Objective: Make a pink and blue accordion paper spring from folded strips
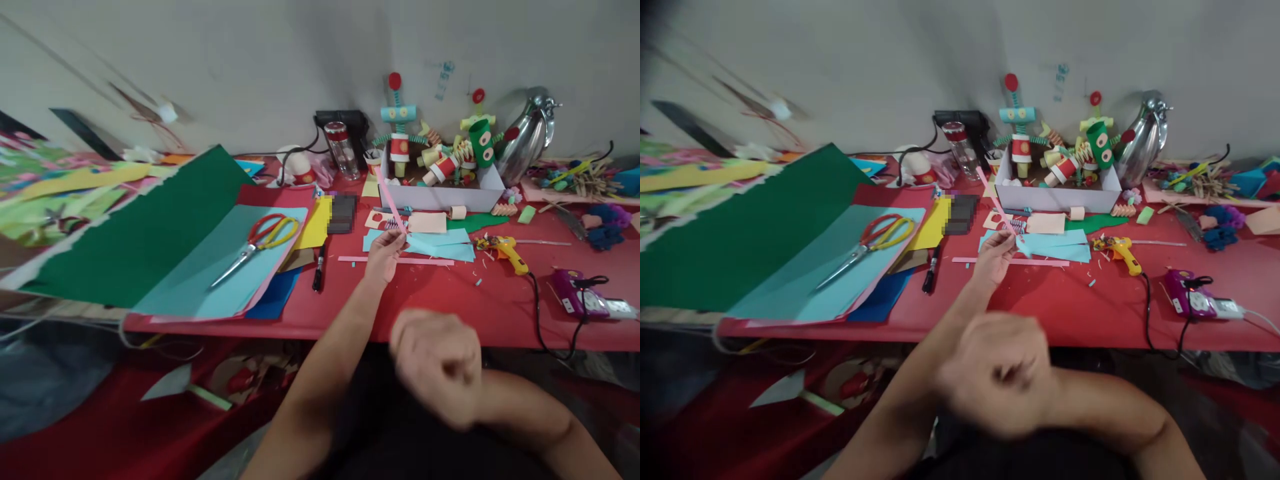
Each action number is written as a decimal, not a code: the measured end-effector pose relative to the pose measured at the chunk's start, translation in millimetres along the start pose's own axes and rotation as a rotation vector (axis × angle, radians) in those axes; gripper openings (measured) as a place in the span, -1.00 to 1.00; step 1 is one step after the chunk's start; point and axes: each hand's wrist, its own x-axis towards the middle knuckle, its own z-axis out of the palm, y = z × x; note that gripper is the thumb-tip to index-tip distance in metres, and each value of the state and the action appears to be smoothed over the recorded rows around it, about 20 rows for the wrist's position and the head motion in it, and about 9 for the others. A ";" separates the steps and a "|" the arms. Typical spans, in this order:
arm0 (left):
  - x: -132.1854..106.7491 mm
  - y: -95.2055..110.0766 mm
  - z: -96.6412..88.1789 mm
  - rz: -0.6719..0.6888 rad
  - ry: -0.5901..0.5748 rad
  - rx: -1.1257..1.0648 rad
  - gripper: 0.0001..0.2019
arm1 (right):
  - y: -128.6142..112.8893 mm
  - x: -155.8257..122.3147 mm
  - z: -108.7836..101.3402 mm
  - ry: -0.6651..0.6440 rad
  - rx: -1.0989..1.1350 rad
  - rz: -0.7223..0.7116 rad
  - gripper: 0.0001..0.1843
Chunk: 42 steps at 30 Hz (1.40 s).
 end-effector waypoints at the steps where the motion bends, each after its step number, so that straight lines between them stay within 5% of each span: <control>1: -0.1 -0.7 0.8 0.040 0.012 0.010 -0.82 | 12.5 10.0 -8.2 0.161 -0.001 0.084 -0.49; 3: -0.6 -1.9 2.3 0.096 0.025 0.038 -0.80 | 41.2 32.9 -25.0 0.429 -0.031 0.278 -0.55; 6: -1.9 -3.2 3.2 0.127 0.020 0.087 -0.78 | 79.8 61.5 -45.7 0.550 -0.071 0.398 -0.62; 13: -0.2 -8.0 -0.7 0.109 -0.030 0.201 -0.79 | 105.9 93.1 -73.3 0.332 -0.125 0.351 -0.75; 26: -0.9 -3.0 -3.4 -0.148 -0.081 0.140 -0.74 | 122.7 93.3 -91.5 0.360 0.124 0.515 -0.77; 37: -3.2 -3.1 -2.5 -0.133 -0.092 0.212 -0.93 | 124.0 94.9 -94.5 0.330 0.187 0.626 -0.71; 42: -5.1 -1.4 -1.5 -0.113 -0.095 0.245 -0.92 | 123.9 94.8 -93.5 0.320 0.157 0.566 -0.74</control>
